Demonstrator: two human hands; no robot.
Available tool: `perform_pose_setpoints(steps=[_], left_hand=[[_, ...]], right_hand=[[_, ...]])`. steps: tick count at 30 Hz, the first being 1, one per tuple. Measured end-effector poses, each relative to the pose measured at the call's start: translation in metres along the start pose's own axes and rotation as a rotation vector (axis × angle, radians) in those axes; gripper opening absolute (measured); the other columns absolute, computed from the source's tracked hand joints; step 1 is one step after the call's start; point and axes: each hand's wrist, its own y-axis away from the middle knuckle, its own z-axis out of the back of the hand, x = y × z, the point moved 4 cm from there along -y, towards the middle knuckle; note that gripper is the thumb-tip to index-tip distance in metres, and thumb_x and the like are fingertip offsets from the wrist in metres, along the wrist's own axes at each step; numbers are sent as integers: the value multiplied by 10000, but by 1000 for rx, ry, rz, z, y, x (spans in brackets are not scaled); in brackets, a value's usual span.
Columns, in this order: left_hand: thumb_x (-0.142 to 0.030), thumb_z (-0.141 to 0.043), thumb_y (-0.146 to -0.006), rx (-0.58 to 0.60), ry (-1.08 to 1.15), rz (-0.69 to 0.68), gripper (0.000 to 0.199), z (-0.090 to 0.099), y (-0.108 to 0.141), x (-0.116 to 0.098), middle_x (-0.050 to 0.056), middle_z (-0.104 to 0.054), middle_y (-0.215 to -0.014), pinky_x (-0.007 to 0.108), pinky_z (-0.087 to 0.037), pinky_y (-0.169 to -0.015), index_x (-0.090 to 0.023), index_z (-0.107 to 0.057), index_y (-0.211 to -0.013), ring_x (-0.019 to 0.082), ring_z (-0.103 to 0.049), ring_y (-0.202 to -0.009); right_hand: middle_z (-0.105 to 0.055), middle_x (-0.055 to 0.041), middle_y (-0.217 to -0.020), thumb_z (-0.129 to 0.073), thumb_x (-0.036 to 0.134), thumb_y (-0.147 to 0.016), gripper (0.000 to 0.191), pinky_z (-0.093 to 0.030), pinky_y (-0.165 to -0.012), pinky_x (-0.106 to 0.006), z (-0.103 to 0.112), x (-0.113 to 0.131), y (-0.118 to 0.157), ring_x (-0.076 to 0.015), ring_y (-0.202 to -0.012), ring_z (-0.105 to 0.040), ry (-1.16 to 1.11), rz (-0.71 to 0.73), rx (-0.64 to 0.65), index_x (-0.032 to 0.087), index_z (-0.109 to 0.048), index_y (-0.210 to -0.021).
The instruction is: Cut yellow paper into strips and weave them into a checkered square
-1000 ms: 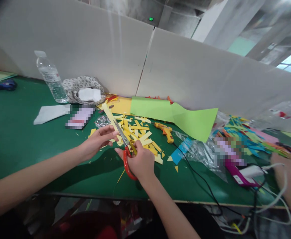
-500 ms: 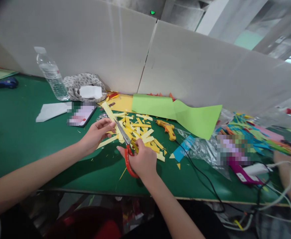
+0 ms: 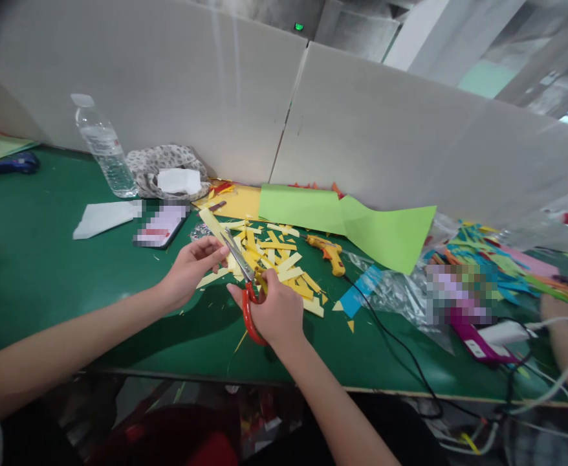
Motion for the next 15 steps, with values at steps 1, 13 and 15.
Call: perform_pose_setpoints(steps=[1, 13, 15], left_hand=[[-328, -673, -729, -3, 0, 1, 172, 0, 0, 0, -29, -568, -630, 207, -358, -510, -188, -573, -719, 83, -538, -580], [-322, -674, -732, 47, 10, 35, 175, -1, 0, 2, -26, -566, -623, 202, -353, -502, -179, -578, -705, 75, -522, -556], [-314, -684, -724, 86, 5, 65, 170, -2, 0, 2, -26, -567, -609, 202, -354, -503, -176, -585, -711, 75, -521, -549]], right_hand=[[-552, 12, -507, -451, 700, -714, 492, -276, -463, -236, 0, 0, 0, -159, -448, -518, -3, 3, -2, 210, -490, -748], [-515, 33, -480, -507, 651, -704, 436, -262, -476, -224, -1, -7, -1, -135, -436, -481, -5, 4, -4, 217, -477, -710], [-519, 34, -489, -502, 645, -709, 429, -264, -475, -225, 1, -6, -1, -136, -441, -486, 2, 22, -1, 217, -478, -720]])
